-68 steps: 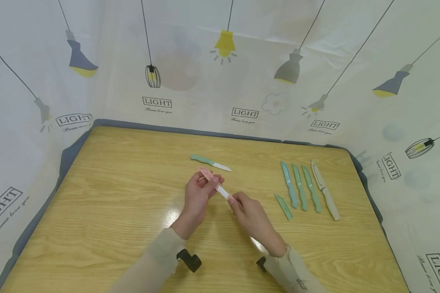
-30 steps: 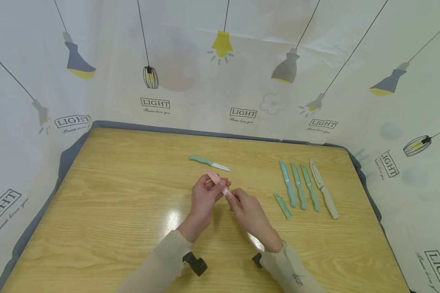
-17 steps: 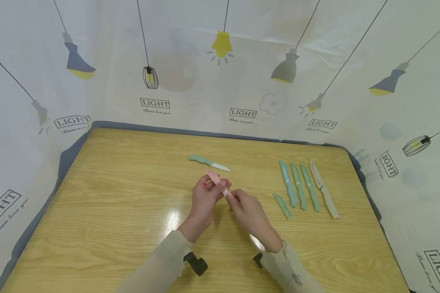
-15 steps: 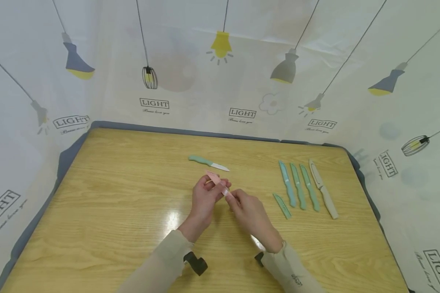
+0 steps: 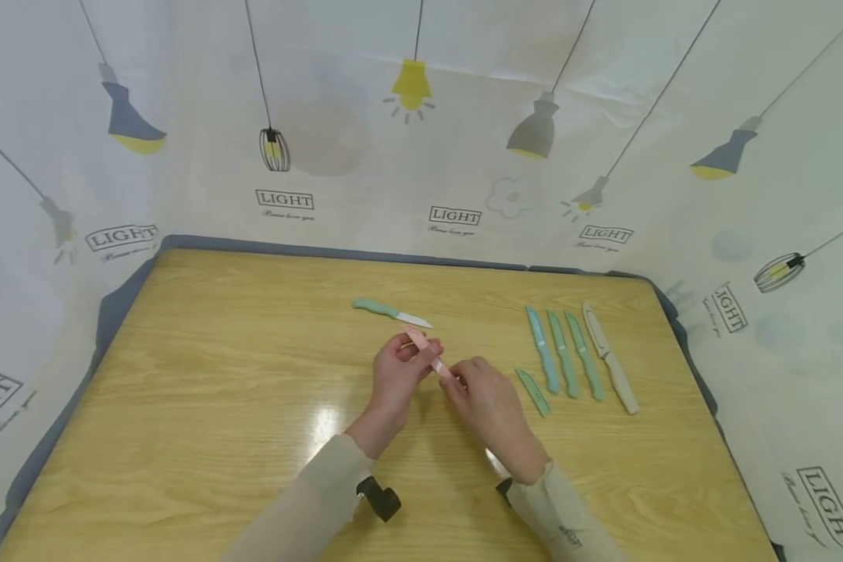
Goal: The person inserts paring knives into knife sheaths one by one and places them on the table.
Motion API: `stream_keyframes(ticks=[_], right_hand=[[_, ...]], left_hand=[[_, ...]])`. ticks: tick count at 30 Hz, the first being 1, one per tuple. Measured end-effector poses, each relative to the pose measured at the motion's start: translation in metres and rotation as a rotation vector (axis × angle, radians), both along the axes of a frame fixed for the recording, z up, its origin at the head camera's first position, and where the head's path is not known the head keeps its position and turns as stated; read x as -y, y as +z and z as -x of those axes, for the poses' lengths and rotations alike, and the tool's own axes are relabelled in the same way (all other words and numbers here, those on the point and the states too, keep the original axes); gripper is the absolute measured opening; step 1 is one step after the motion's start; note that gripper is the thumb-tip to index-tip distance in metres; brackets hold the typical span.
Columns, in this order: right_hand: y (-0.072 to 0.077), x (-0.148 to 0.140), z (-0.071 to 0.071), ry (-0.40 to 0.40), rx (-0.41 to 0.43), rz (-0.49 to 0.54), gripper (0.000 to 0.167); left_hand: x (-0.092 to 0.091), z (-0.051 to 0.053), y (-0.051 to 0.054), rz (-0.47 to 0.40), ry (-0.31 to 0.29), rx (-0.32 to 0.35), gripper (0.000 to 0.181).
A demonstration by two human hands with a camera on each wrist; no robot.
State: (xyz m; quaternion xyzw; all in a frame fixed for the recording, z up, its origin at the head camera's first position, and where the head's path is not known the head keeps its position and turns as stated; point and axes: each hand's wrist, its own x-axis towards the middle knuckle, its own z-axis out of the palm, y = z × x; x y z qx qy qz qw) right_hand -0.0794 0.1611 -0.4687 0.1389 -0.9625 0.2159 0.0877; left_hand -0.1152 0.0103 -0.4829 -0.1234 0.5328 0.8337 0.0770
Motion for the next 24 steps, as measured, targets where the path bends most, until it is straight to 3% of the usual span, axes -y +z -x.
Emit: stream_keyframes(ticks=[8,17,24], right_hand=[[0.001,-0.027,0.012,-0.089,0.124,0.035,0.023],[0.001,-0.073,0.037,-0.189,0.225,-0.031,0.03],[-0.001,-0.093,0.049,-0.192,0.2,-0.087,0.028]], left_hand=[[0.01,-0.001,-0.003,0.032,0.007,-0.019,0.041],[0.029,0.003,-0.005,0.034,0.025,-0.04,0.041],[0.036,0.003,-0.002,0.063,0.027,-0.015,0.04]])
